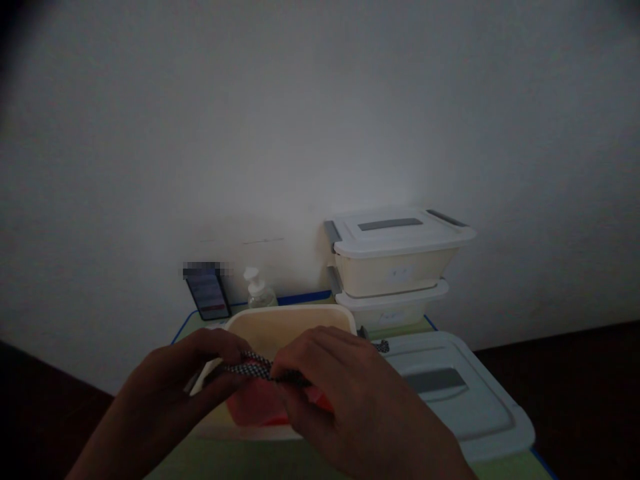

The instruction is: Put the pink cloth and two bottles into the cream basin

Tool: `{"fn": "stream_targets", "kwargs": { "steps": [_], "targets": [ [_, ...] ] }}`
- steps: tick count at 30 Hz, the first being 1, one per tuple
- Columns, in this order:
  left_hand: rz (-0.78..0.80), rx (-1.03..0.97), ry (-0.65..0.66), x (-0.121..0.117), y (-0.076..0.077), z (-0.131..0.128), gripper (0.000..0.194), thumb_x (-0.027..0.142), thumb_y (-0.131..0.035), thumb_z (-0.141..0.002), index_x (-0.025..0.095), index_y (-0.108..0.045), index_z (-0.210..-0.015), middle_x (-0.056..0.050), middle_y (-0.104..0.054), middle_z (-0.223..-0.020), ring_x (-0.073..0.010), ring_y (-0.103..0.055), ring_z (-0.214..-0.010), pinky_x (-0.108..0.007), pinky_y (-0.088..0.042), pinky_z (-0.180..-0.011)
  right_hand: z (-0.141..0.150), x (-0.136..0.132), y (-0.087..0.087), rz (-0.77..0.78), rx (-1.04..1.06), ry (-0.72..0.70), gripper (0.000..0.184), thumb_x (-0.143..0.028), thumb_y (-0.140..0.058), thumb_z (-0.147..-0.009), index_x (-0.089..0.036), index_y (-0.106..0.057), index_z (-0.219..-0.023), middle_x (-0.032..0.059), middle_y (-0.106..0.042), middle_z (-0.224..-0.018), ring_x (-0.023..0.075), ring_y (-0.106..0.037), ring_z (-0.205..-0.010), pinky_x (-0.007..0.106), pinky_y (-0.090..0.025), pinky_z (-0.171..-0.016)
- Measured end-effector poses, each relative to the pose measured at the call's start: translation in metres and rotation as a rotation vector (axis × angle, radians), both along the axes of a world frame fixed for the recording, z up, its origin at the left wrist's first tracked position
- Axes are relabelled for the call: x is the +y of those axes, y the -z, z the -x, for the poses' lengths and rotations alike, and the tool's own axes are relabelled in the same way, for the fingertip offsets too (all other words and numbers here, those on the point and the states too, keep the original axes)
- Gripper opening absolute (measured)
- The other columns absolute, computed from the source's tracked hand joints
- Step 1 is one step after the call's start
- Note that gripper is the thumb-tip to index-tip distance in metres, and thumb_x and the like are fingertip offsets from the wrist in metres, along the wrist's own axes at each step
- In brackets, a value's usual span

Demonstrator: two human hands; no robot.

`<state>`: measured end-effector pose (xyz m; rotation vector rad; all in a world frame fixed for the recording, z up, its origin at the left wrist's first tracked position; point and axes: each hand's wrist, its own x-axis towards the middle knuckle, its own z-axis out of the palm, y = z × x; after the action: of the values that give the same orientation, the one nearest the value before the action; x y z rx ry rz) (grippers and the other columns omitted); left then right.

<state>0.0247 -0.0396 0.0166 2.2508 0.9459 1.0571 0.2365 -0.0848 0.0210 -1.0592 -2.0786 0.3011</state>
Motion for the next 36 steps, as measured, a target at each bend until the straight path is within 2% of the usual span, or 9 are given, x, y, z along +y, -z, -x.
{"fn": "stream_targets", "kwargs": {
  "steps": [5,10,13,16,20,25,30,36],
  "targets": [
    [-0.048,-0.002,0.061,0.000,-0.004,0.000,0.009,0.015,-0.068,-0.075,0.018,-0.060,-0.072,0.001,-0.067,-0.069,-0.0105,-0.063,-0.062,-0.016,-0.048,-0.055,0.001,-0.001,0.000,0.011,-0.006,0.006,0.019,-0.009,-0.058,-0.080,-0.024,-0.055,-0.092,-0.0051,-0.065,-0.085,0.0089,-0.060,-0.076,0.018,-0.045,-0.069],
    [-0.066,-0.046,0.125,-0.001,-0.006,-0.002,0.011,0.010,-0.068,-0.075,0.018,-0.062,-0.075,0.000,-0.068,-0.075,-0.0093,-0.063,-0.066,-0.014,-0.047,-0.055,0.002,0.002,0.002,-0.007,0.015,-0.023,0.017,-0.014,-0.061,-0.082,-0.024,-0.055,-0.093,-0.0051,-0.066,-0.088,0.0094,-0.061,-0.080,0.019,-0.045,-0.071],
    [-0.077,-0.061,0.152,-0.003,-0.008,-0.003,0.008,0.014,-0.069,-0.075,0.019,-0.063,-0.077,-0.001,-0.068,-0.076,-0.0106,-0.064,-0.069,-0.016,-0.050,-0.059,0.002,0.002,0.003,-0.006,0.025,-0.015,0.013,-0.015,-0.061,-0.083,-0.024,-0.055,-0.091,-0.0057,-0.066,-0.086,0.0088,-0.060,-0.079,0.019,-0.044,-0.070],
    [-0.103,-0.056,0.143,-0.006,-0.011,-0.004,0.005,0.018,-0.068,-0.078,0.020,-0.063,-0.077,0.000,-0.068,-0.078,-0.0100,-0.065,-0.071,-0.016,-0.051,-0.063,0.002,0.001,0.002,-0.002,0.020,0.007,0.009,-0.016,-0.057,-0.086,-0.024,-0.054,-0.090,-0.0054,-0.065,-0.084,0.0090,-0.060,-0.077,0.019,-0.044,-0.069],
    [-0.150,-0.038,0.125,-0.010,-0.014,-0.007,0.007,0.013,-0.065,-0.078,0.020,-0.064,-0.077,0.000,-0.068,-0.079,-0.0090,-0.066,-0.070,-0.013,-0.051,-0.063,0.002,-0.001,0.001,0.005,0.027,0.010,0.008,-0.015,-0.056,-0.086,-0.023,-0.054,-0.090,-0.0041,-0.065,-0.085,0.0098,-0.061,-0.078,0.020,-0.045,-0.069],
    [-0.186,-0.041,0.103,-0.013,-0.013,-0.009,0.010,0.012,-0.067,-0.076,0.021,-0.063,-0.078,0.001,-0.069,-0.079,-0.0085,-0.066,-0.070,-0.011,-0.052,-0.064,0.003,-0.001,0.002,-0.018,0.031,-0.015,0.012,-0.016,-0.061,-0.083,-0.023,-0.055,-0.091,-0.0033,-0.067,-0.087,0.0107,-0.062,-0.080,0.020,-0.046,-0.071],
    [-0.209,-0.014,0.063,-0.016,-0.011,-0.008,0.015,0.013,-0.067,-0.076,0.024,-0.062,-0.085,0.004,-0.071,-0.078,-0.0082,-0.067,-0.067,-0.011,-0.051,-0.063,0.002,-0.002,0.001,-0.049,0.039,0.029,0.012,-0.015,-0.061,-0.082,-0.023,-0.055,-0.089,-0.0041,-0.068,-0.083,0.0111,-0.063,-0.075,0.021,-0.046,-0.066],
    [-0.225,-0.002,0.036,-0.014,-0.010,-0.003,0.013,0.016,-0.067,-0.077,0.024,-0.059,-0.083,0.005,-0.070,-0.075,-0.0071,-0.067,-0.066,-0.008,-0.050,-0.061,-0.001,-0.004,0.002,-0.018,0.092,0.040,0.020,-0.008,-0.062,-0.072,-0.023,-0.051,-0.079,-0.0058,-0.066,-0.077,0.0101,-0.062,-0.071,0.021,-0.047,-0.065]
  ]
}}
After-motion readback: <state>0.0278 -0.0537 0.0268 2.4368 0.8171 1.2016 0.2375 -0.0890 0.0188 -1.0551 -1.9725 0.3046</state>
